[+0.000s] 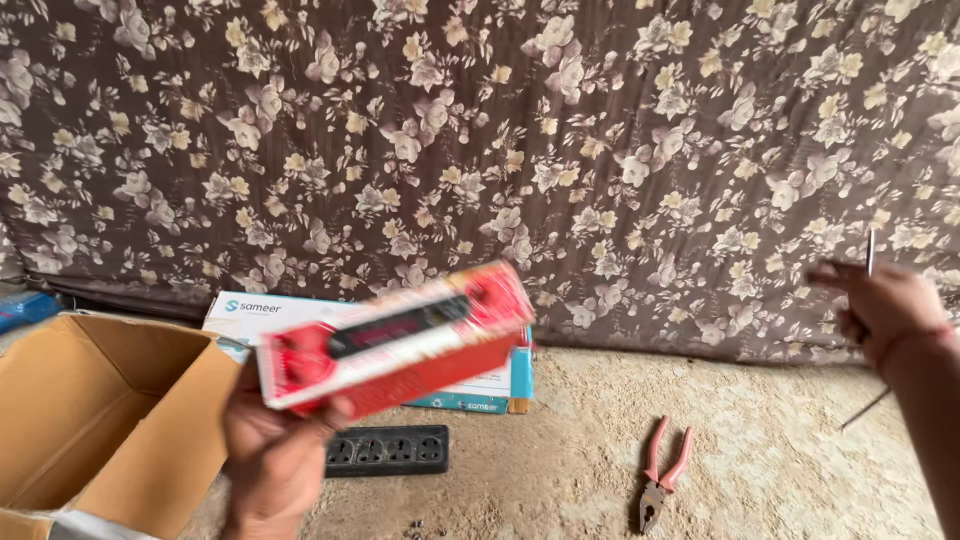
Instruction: The person disassembles a red electronic device, likely a radio, using a screwdriver and pliers. They remove screws, open the casing, and manipulate internal components and wires.
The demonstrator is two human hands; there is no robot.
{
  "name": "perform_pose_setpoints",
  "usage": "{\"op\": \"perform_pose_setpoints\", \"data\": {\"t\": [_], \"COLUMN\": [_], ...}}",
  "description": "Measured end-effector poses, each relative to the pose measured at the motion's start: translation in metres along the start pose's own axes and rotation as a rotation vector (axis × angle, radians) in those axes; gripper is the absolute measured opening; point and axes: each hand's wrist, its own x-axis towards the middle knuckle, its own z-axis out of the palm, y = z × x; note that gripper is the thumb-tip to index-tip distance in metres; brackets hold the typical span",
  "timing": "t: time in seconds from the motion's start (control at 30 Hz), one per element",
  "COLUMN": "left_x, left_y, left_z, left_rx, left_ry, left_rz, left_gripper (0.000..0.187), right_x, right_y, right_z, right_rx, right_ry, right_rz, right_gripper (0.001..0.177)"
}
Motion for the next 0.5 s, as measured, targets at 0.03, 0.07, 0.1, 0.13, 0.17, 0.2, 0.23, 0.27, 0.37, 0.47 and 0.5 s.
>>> {"op": "perform_pose_setpoints", "data": {"t": [0.03, 0.07, 0.1, 0.13, 0.17, 0.2, 0.23, 0.27, 0.37, 0.47, 0.5], "left_x": [-0.002, -0.006, -0.011, -0.017, -0.024, -0.029, -0.034, -0.038, -0.048, -0.058, -0.061], "left_y": [-0.006, -0.013, -0.02, -0.025, -0.03, -0.035, -0.039, -0.045, -0.057, -0.069, -0.072], "left_z": [0.002, 0.005, 0.009, 0.013, 0.018, 0.023, 0.028, 0.033, 0.044, 0.054, 0.056], "left_rx": [-0.026, -0.052, -0.08, -0.018, 0.044, 0.106, 0.08, 0.054, 0.031, 0.033, 0.034], "left_ry": [0.005, 0.009, 0.015, -0.014, -0.043, -0.071, -0.124, -0.177, -0.258, -0.269, -0.267], "left_rz": [-0.082, -0.164, -0.247, -0.304, -0.36, -0.416, -0.457, -0.498, -0.59, -0.671, -0.696], "left_gripper": [0.059, 0.062, 0.065, 0.061, 0.058, 0.054, 0.054, 0.054, 0.059, 0.064, 0.066], "right_x": [0.003, 0.007, 0.012, 0.015, 0.018, 0.022, 0.028, 0.034, 0.046, 0.034, 0.021], "right_y": [0.018, 0.035, 0.054, 0.076, 0.098, 0.119, 0.139, 0.157, 0.199, 0.223, 0.228], "right_z": [-0.002, -0.003, -0.005, -0.004, -0.004, -0.004, -0.003, -0.003, 0.007, 0.023, 0.032], "right_rx": [-0.043, -0.086, -0.13, -0.055, 0.021, 0.096, 0.085, 0.075, -0.038, -0.265, -0.119], "right_ry": [-0.002, -0.003, -0.004, 0.031, 0.067, 0.102, 0.089, 0.076, -0.146, -0.308, -0.326], "right_rz": [-0.01, -0.02, -0.031, -0.015, 0.002, 0.018, 0.04, 0.061, 0.237, 0.292, 0.206], "right_gripper": [0.027, 0.029, 0.03, 0.031, 0.033, 0.036, 0.039, 0.043, 0.052, 0.081, 0.07]}}
